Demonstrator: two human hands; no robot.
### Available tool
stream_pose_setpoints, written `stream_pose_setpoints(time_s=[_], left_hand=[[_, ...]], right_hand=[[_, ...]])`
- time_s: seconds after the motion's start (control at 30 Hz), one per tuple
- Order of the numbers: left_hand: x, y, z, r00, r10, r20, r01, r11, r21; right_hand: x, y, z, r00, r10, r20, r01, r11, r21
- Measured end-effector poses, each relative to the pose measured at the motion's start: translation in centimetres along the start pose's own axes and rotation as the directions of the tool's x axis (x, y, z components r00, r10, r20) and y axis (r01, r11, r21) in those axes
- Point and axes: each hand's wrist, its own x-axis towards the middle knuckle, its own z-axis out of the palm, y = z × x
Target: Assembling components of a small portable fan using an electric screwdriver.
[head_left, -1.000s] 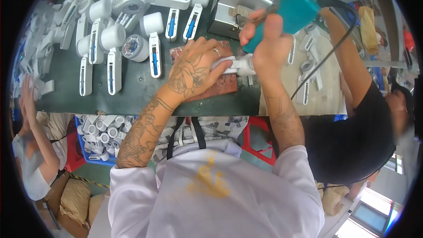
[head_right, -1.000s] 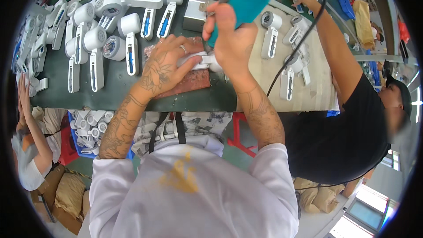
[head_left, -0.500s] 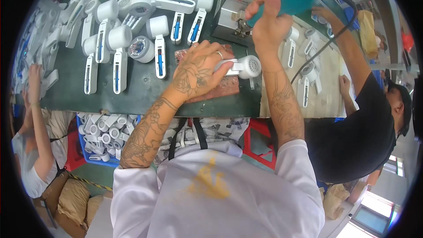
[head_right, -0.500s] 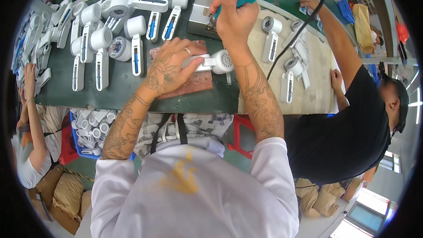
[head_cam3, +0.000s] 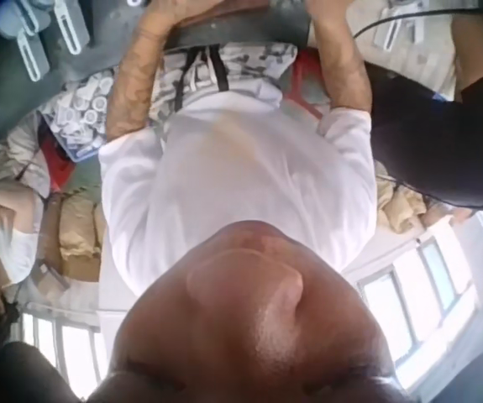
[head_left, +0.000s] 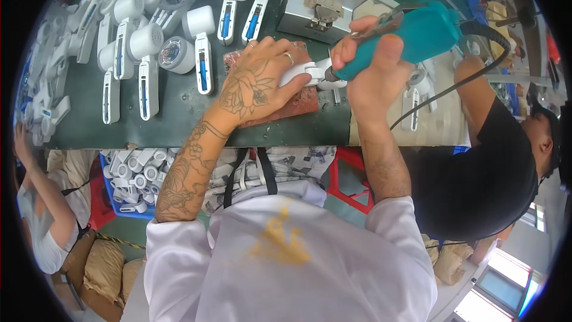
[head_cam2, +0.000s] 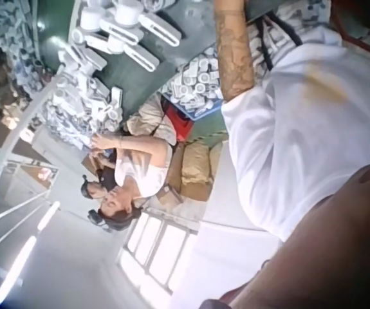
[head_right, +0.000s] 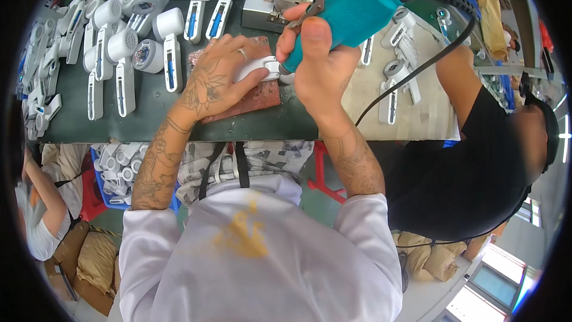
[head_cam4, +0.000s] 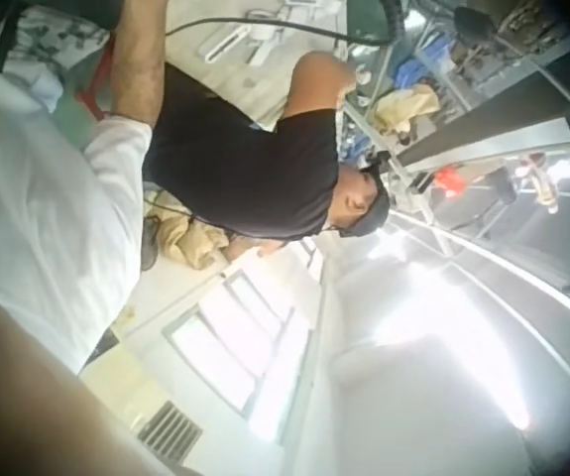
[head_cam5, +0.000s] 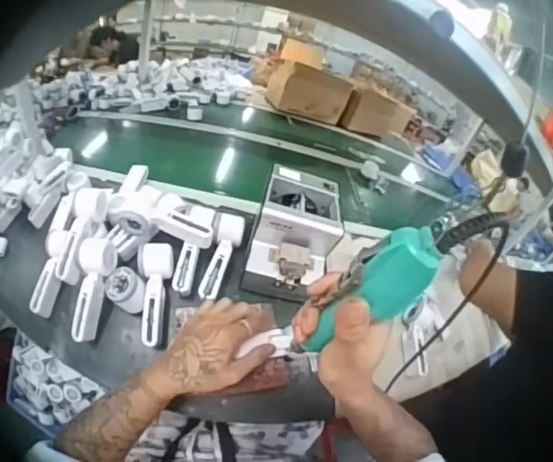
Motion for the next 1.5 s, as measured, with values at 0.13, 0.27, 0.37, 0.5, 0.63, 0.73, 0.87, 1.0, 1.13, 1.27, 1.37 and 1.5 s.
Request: stream_pose_setpoints(time_s=[0.13, 0.27, 0.37, 0.5, 0.63, 0.73, 0.87, 1.0, 1.13, 1.27, 1.37, 1.5], left_hand=[[0.1, 0.1, 0.0, 1.0, -0.009, 0.028, 0.009, 1.0, 0.012], [0.1, 0.4, 0.1, 0.999, -0.014, 0.034, 0.012, 0.999, 0.035], [0.3, 0.3, 0.3, 0.999, -0.005, 0.036, 0.003, 0.998, 0.057], [0.4, 0.6, 0.6, 0.997, 0.04, -0.059, -0.038, 0.999, 0.029], [-0.8, -0.5, 0.5, 0.986, 0.145, -0.084, -0.143, 0.989, 0.022], [-1.0, 1.7, -1.0, 0.984, 0.177, -0.018, -0.172, 0.97, 0.173], [-7.0, 2.3, -2.1, 0.964, 0.096, -0.247, -0.078, 0.994, 0.082], [-11.6, -0.8, -8.7, 0.722, -0.231, -0.652, 0.344, 0.938, 0.048], [-20.0, -9.9, -16.0, 0.503, -0.178, -0.846, 0.726, 0.618, 0.302], [-26.9, -16.7, -19.4, 0.497, -0.386, -0.777, 0.86, 0.337, 0.383], [-18.2, -11.3, -18.2, 0.66, 0.018, -0.751, 0.712, 0.304, 0.633], [-4.0, 2.1, -6.7, 0.702, -0.17, -0.691, 0.3, 0.951, 0.07]], right_hand=[[-0.3, 0.7, -0.3, 1.0, 0.016, -0.002, -0.016, 0.999, 0.03], [-0.8, 1.9, -0.5, 1.0, 0.015, 0.003, -0.015, 0.996, 0.089], [-0.9, 1.9, -0.6, 1.0, 0.014, 0.01, -0.015, 0.997, 0.08], [-0.6, 2.0, -0.4, 0.997, -0.039, 0.059, 0.039, 0.999, 0.017], [-1.3, 3.4, -0.3, 1.0, -0.003, -0.006, 0.003, 0.999, 0.039], [-3.1, 1.9, -3.0, 0.969, 0.21, -0.132, -0.139, 0.9, 0.413], [-6.2, -1.8, -3.8, 0.99, -0.015, -0.143, 0.081, 0.879, 0.47], [-10.1, -1.9, -5.8, 0.966, -0.004, -0.258, 0.107, 0.917, 0.385], [-12.6, -1.8, -6.4, 0.955, 0.066, -0.288, -0.01, 0.981, 0.193], [-10.9, -2.7, -7.4, 0.972, 0.12, -0.203, -0.093, 0.987, 0.134], [-11.4, -3.8, -9.6, 0.952, 0.191, -0.241, -0.135, 0.963, 0.233], [-12.8, -4.2, -10.2, 0.937, 0.21, -0.28, -0.15, 0.964, 0.221]])
